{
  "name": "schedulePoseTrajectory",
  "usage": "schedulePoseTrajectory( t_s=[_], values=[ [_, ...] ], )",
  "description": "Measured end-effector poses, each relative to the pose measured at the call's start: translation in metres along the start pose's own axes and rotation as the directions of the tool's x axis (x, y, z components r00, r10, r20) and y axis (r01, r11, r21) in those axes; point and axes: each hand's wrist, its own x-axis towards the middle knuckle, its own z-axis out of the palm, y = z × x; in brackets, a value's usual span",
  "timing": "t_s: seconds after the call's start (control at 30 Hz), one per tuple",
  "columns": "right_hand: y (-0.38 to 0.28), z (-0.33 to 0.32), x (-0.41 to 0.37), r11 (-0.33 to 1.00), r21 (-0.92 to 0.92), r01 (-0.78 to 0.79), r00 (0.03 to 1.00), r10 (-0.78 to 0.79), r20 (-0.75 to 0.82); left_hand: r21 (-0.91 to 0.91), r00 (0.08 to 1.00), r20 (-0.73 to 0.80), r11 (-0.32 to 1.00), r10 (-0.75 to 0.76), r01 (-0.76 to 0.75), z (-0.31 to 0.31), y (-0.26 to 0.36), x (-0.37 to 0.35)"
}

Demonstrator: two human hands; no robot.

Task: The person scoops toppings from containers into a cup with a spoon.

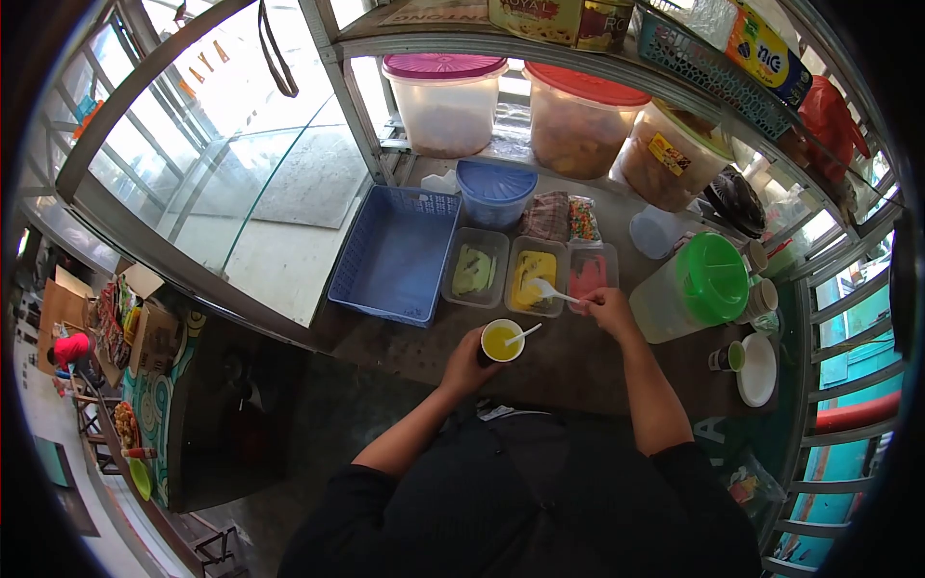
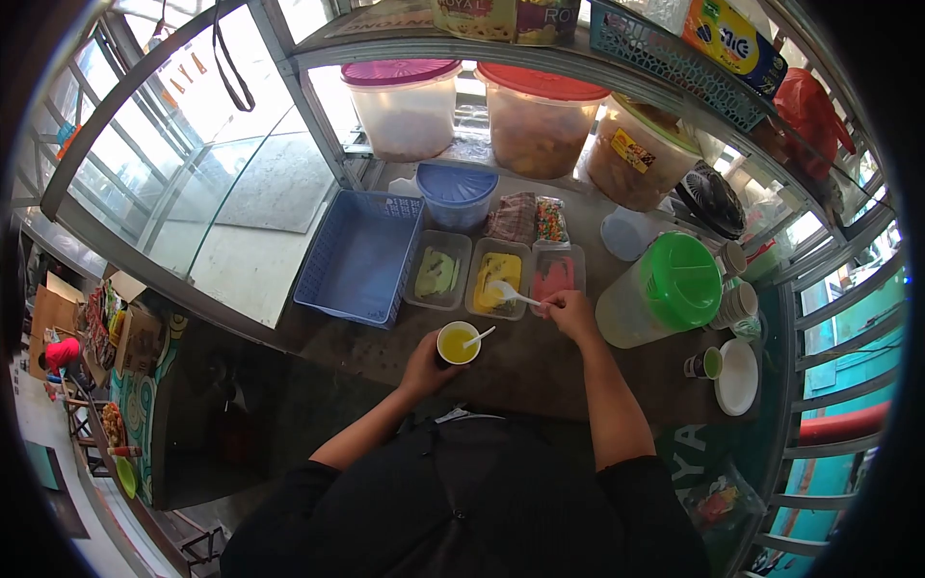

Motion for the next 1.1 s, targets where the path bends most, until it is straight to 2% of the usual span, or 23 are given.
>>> schedulePoseTrajectory(
  t_s=[0.1,0.2,0.3,0.5,0.6,0.7,0.8,0.9,1.0,1.1],
  values=[
    [-0.008,-0.012,-0.002,1.000,-0.019,0.009,0.997,-0.008,0.074,0.001,1.000,-0.010,1.000,0.018,-0.018,0.000,-0.001,0.000],
    [-0.020,-0.024,-0.006,0.998,0.000,-0.060,0.991,0.060,0.123,-0.006,1.000,-0.014,1.000,0.015,-0.015,0.000,0.000,0.000],
    [-0.026,-0.029,-0.010,0.997,0.082,0.010,0.994,-0.019,0.104,-0.013,1.000,-0.011,1.000,0.008,-0.008,-0.001,0.002,0.000],
    [-0.024,-0.037,-0.006,0.996,0.022,0.091,0.996,-0.091,0.013,0.009,0.998,-0.029,0.998,0.060,-0.060,0.000,0.000,0.001],
    [-0.028,-0.035,-0.008,0.988,0.044,0.145,0.989,-0.146,0.020,0.015,0.999,-0.006,0.999,0.041,-0.041,0.000,-0.002,0.002],
    [-0.069,-0.040,-0.030,0.998,0.049,0.040,0.988,-0.047,0.144,0.004,1.000,0.003,1.000,0.016,-0.016,0.001,-0.005,0.001],
    [-0.084,-0.039,-0.039,0.999,0.017,0.044,0.969,-0.046,0.244,-0.045,0.999,-0.030,0.999,-0.027,0.025,0.002,-0.003,0.000],
    [-0.099,-0.036,-0.049,0.996,0.054,0.078,0.931,-0.092,0.353,-0.029,0.999,-0.036,0.999,-0.037,0.036,0.002,-0.003,0.000],
    [-0.090,-0.028,-0.043,0.976,0.072,0.206,0.897,-0.218,0.384,-0.035,0.999,-0.027,0.999,-0.032,0.031,0.000,0.000,0.001],
    [-0.103,-0.029,-0.046,0.973,-0.038,0.228,0.901,-0.196,0.386,-0.029,0.999,-0.018,0.999,-0.027,0.027,0.000,0.000,0.001]
  ],
)
